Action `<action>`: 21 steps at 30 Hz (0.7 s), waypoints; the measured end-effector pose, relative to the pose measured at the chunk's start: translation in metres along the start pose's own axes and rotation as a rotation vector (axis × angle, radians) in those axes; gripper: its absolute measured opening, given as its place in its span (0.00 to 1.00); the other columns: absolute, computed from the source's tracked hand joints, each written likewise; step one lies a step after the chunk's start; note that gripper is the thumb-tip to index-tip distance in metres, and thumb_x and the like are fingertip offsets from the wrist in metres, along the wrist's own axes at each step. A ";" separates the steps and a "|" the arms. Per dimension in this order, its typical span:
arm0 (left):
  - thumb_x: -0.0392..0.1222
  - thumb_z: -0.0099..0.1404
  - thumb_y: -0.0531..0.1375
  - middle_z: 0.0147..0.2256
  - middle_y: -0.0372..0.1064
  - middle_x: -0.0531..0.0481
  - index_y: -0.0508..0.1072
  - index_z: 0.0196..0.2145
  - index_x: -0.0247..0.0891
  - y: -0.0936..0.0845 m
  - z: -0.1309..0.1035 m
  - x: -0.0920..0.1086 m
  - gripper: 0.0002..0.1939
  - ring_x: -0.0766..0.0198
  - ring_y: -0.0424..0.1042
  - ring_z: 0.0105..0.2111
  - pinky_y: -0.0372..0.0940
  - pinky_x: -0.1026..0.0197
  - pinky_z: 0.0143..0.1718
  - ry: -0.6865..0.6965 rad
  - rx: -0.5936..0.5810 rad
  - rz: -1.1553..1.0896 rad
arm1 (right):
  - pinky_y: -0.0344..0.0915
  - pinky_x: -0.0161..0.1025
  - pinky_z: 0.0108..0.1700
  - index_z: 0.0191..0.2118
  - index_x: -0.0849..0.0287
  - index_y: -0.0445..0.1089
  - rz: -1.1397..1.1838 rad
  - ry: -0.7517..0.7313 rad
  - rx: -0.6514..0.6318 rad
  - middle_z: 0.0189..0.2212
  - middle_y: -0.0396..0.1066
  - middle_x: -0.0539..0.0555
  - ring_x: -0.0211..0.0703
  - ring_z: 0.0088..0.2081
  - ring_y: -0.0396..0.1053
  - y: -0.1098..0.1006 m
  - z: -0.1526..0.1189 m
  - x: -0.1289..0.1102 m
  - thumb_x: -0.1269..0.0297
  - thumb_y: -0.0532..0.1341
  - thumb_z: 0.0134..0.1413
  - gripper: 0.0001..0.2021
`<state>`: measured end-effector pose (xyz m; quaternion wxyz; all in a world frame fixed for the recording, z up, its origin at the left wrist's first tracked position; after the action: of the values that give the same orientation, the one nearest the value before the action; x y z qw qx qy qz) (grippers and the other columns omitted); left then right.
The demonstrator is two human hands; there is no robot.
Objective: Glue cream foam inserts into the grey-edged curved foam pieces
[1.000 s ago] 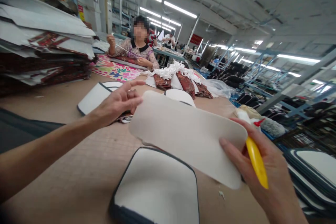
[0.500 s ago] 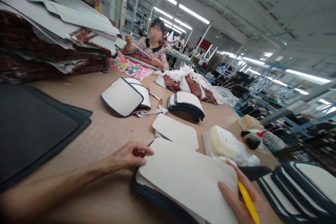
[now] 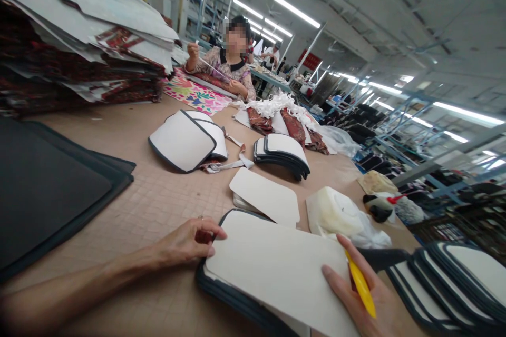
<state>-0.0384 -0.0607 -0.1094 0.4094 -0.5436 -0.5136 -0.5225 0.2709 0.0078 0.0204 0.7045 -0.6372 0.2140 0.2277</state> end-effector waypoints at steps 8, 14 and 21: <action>0.40 0.47 0.61 0.32 0.64 0.51 0.73 0.39 0.34 -0.002 0.006 0.003 0.18 0.64 0.65 0.29 0.60 0.64 0.30 -0.029 -0.034 0.211 | 0.59 0.36 0.25 0.54 0.63 0.61 0.134 -0.067 -0.003 0.21 0.57 0.45 0.38 0.21 0.59 0.018 0.006 0.003 0.53 0.64 0.38 0.35; 0.48 0.51 0.62 0.31 0.67 0.53 0.75 0.40 0.41 -0.013 0.018 -0.007 0.18 0.63 0.67 0.28 0.62 0.65 0.28 -0.023 -0.041 0.337 | 0.57 0.36 0.26 0.53 0.64 0.62 0.219 -0.083 -0.052 0.21 0.61 0.46 0.38 0.23 0.59 0.029 0.004 0.022 0.59 0.61 0.41 0.30; 0.53 0.48 0.64 0.28 0.72 0.52 0.77 0.38 0.47 -0.027 0.026 -0.007 0.19 0.58 0.72 0.29 0.67 0.64 0.29 -0.050 -0.015 0.514 | 0.61 0.34 0.29 0.54 0.59 0.62 0.259 -0.064 -0.062 0.23 0.65 0.46 0.37 0.25 0.63 0.039 -0.002 0.036 0.65 0.60 0.44 0.27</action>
<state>-0.0607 -0.0324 -0.1220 0.5117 -0.6721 -0.3648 -0.3915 0.2768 0.0109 -0.0328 0.6557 -0.6179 0.2649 0.3436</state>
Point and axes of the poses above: each hand's wrist, its own z-axis towards the middle knuckle, its own y-axis out of the palm, x = y × z, the point moved 8 cm from there along z, towards the middle knuckle
